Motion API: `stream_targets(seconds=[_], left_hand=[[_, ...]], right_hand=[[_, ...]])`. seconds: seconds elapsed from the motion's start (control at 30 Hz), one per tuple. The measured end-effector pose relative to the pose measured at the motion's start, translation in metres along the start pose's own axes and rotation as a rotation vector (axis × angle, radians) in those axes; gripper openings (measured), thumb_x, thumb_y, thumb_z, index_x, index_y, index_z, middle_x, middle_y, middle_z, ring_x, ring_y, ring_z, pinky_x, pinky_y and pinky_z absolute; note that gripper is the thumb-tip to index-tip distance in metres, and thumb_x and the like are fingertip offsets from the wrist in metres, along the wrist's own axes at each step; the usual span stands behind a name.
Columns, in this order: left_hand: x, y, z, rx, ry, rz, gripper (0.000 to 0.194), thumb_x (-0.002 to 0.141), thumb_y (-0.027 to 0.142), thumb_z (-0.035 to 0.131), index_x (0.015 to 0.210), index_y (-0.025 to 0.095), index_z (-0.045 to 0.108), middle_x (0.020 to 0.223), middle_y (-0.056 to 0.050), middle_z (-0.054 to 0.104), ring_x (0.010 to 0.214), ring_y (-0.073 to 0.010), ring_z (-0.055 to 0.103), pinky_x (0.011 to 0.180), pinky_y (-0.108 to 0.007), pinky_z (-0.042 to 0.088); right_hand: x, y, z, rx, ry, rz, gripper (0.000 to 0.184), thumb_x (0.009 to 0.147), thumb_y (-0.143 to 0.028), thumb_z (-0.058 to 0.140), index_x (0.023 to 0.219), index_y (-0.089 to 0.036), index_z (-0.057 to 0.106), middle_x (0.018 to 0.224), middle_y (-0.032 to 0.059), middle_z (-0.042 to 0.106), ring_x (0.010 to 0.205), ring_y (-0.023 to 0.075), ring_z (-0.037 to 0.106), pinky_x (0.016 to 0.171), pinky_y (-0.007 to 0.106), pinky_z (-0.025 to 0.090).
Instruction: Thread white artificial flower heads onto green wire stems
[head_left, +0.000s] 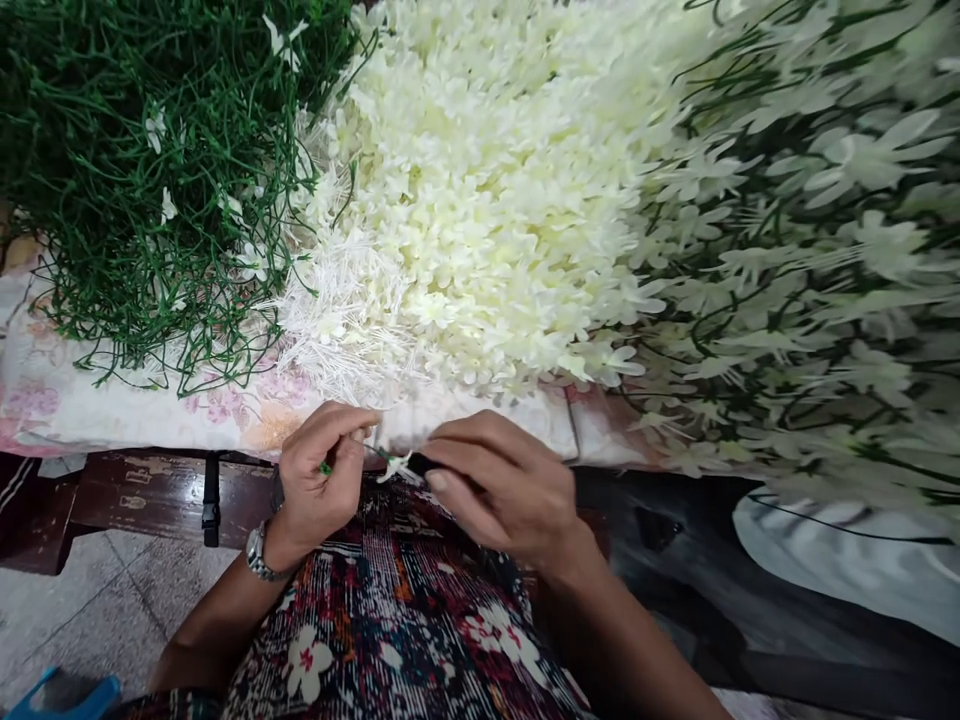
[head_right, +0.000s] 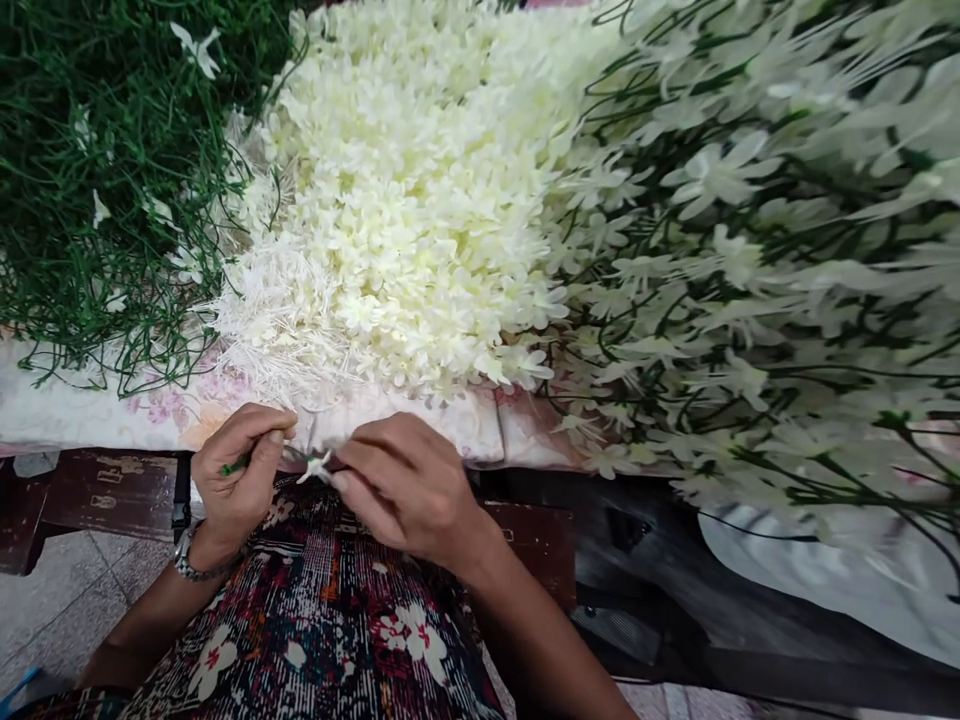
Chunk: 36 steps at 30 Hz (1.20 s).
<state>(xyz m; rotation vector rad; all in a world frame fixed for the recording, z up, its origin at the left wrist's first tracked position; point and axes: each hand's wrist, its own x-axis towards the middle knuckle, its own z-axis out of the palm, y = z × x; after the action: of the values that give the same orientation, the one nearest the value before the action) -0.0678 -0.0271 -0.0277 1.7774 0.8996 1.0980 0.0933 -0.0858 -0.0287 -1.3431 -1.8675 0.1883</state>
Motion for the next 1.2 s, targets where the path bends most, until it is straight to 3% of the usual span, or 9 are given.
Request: stream_targets(seconds=[0.2, 0.37, 0.53, 0.73, 0.9, 1.03, 1.13, 1.2], left_hand=[[0.005, 0.003, 0.000, -0.068, -0.054, -0.008, 0.022, 0.071, 0.003, 0.047, 0.082, 0.015, 0.062, 0.063, -0.001, 0.054, 0.059, -0.0103, 0.050, 0.053, -0.023, 0.039], [0.009, 0.006, 0.003, -0.053, -0.115, -0.017, 0.020, 0.072, 0.005, 0.047, 0.083, 0.015, 0.062, 0.060, 0.000, 0.051, 0.051, -0.0075, 0.044, 0.047, -0.021, 0.033], [0.013, 0.008, 0.007, -0.007, -0.123, -0.004, 0.016, 0.073, 0.009, 0.051, 0.082, 0.016, 0.062, 0.057, 0.001, 0.052, 0.050, -0.0073, 0.043, 0.047, -0.021, 0.033], [0.014, 0.009, 0.011, 0.009, -0.153, -0.039, 0.014, 0.075, 0.012, 0.052, 0.083, 0.016, 0.062, 0.063, -0.001, 0.060, 0.054, -0.0082, 0.051, 0.049, -0.021, 0.040], [0.018, 0.011, 0.016, 0.012, -0.113, -0.011, 0.016, 0.074, 0.011, 0.052, 0.086, 0.016, 0.061, 0.071, -0.002, 0.060, 0.062, -0.0090, 0.053, 0.055, -0.021, 0.043], [0.021, 0.014, 0.020, -0.060, -0.169, -0.037, 0.026, 0.075, 0.012, 0.050, 0.101, 0.017, 0.055, 0.084, -0.005, 0.057, 0.067, -0.0094, 0.053, 0.052, -0.019, 0.043], [0.019, 0.015, 0.019, -0.150, -0.233, -0.075, 0.015, 0.075, 0.012, 0.051, 0.088, 0.016, 0.058, 0.079, -0.004, 0.056, 0.065, -0.0092, 0.051, 0.054, -0.020, 0.043], [0.014, 0.014, 0.016, -0.173, -0.247, -0.095, 0.006, 0.074, 0.012, 0.052, 0.076, 0.015, 0.057, 0.069, -0.002, 0.053, 0.062, -0.0093, 0.049, 0.055, -0.021, 0.042]], right_hand=[[0.010, 0.020, -0.011, -0.527, 0.208, 0.049, 0.012, 0.070, -0.012, 0.057, 0.080, -0.017, 0.056, 0.070, 0.0035, 0.058, 0.067, 0.0128, 0.052, 0.065, 0.026, 0.043], [0.019, 0.026, -0.009, -0.809, 0.097, 0.150, 0.010, 0.076, -0.020, 0.050, 0.081, -0.015, 0.058, 0.062, 0.0026, 0.054, 0.062, 0.0130, 0.047, 0.060, 0.025, 0.037], [0.023, 0.027, -0.007, -0.867, 0.050, 0.185, 0.014, 0.077, -0.021, 0.048, 0.067, -0.018, 0.056, 0.056, 0.0013, 0.050, 0.058, 0.0130, 0.043, 0.057, 0.025, 0.034], [0.015, 0.027, -0.010, -0.550, 0.197, 0.180, 0.004, 0.073, -0.015, 0.053, 0.075, -0.017, 0.055, 0.060, 0.0008, 0.053, 0.058, 0.0106, 0.047, 0.056, 0.023, 0.038], [0.015, 0.015, -0.017, -0.129, 0.284, 0.334, 0.008, 0.071, -0.012, 0.055, 0.075, -0.019, 0.056, 0.060, -0.0019, 0.053, 0.051, 0.0076, 0.045, 0.048, 0.022, 0.036], [0.017, 0.003, -0.016, 0.303, 0.209, 0.519, 0.005, 0.072, -0.014, 0.056, 0.072, -0.019, 0.056, 0.061, -0.0033, 0.053, 0.050, 0.0054, 0.045, 0.044, 0.018, 0.035], [0.016, -0.005, -0.011, 0.550, 0.098, 0.544, 0.002, 0.073, -0.016, 0.055, 0.072, -0.018, 0.055, 0.059, -0.0044, 0.052, 0.048, 0.0042, 0.045, 0.042, 0.016, 0.036], [0.014, -0.007, -0.007, 0.556, 0.037, 0.506, 0.003, 0.074, -0.015, 0.054, 0.074, -0.017, 0.055, 0.060, -0.0039, 0.052, 0.052, 0.0051, 0.047, 0.046, 0.017, 0.039]])
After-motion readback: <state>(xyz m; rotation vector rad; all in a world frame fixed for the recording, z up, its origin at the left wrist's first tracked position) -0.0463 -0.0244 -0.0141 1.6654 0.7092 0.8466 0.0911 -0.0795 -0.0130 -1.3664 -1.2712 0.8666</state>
